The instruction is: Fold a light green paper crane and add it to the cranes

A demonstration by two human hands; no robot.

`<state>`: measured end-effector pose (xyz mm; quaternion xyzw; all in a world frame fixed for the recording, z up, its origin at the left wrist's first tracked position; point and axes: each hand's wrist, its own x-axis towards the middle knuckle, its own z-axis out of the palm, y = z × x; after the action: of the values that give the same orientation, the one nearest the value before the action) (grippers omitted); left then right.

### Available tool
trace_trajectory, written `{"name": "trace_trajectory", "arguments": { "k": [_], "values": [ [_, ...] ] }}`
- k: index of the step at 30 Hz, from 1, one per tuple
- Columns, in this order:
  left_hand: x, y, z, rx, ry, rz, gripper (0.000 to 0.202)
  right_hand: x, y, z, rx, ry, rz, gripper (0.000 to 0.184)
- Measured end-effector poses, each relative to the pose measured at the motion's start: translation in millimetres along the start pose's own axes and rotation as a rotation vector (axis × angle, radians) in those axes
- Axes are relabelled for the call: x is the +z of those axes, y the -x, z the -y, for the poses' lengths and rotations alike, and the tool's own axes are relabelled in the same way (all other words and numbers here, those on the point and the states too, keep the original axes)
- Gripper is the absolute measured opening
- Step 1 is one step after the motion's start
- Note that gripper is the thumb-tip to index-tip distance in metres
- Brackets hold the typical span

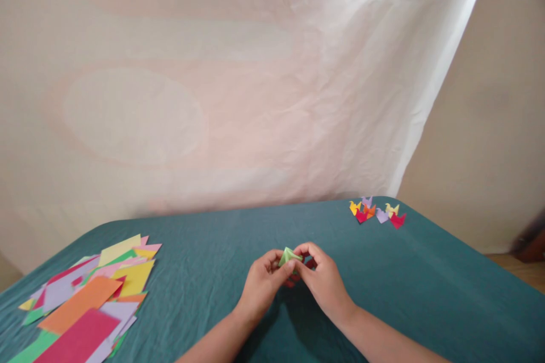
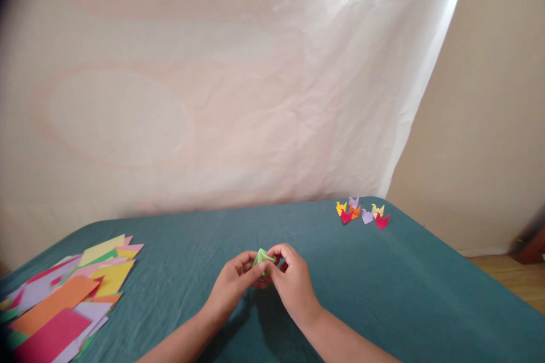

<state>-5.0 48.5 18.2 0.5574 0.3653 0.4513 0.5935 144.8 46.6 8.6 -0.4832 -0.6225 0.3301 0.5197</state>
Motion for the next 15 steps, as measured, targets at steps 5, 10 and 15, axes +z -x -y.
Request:
{"name": "trace_trajectory", "arguments": {
  "k": [5, 10, 15],
  "values": [
    [1.4, -1.3, 3.3, 0.0, -0.022, -0.032, 0.028, -0.1, -1.9, -4.2, 0.001, -0.02, -0.03, 0.021],
    [1.7, -0.8, 6.5, 0.063, -0.156, -0.144, 0.026, -1.2, -1.7, -5.0, -0.002, -0.046, 0.05, 0.018],
    [1.8, -0.7, 6.2, 0.084, -0.157, -0.152, 0.023, 0.1, -0.5, -4.4, 0.014, -0.145, 0.08, 0.018]
  ]
}}
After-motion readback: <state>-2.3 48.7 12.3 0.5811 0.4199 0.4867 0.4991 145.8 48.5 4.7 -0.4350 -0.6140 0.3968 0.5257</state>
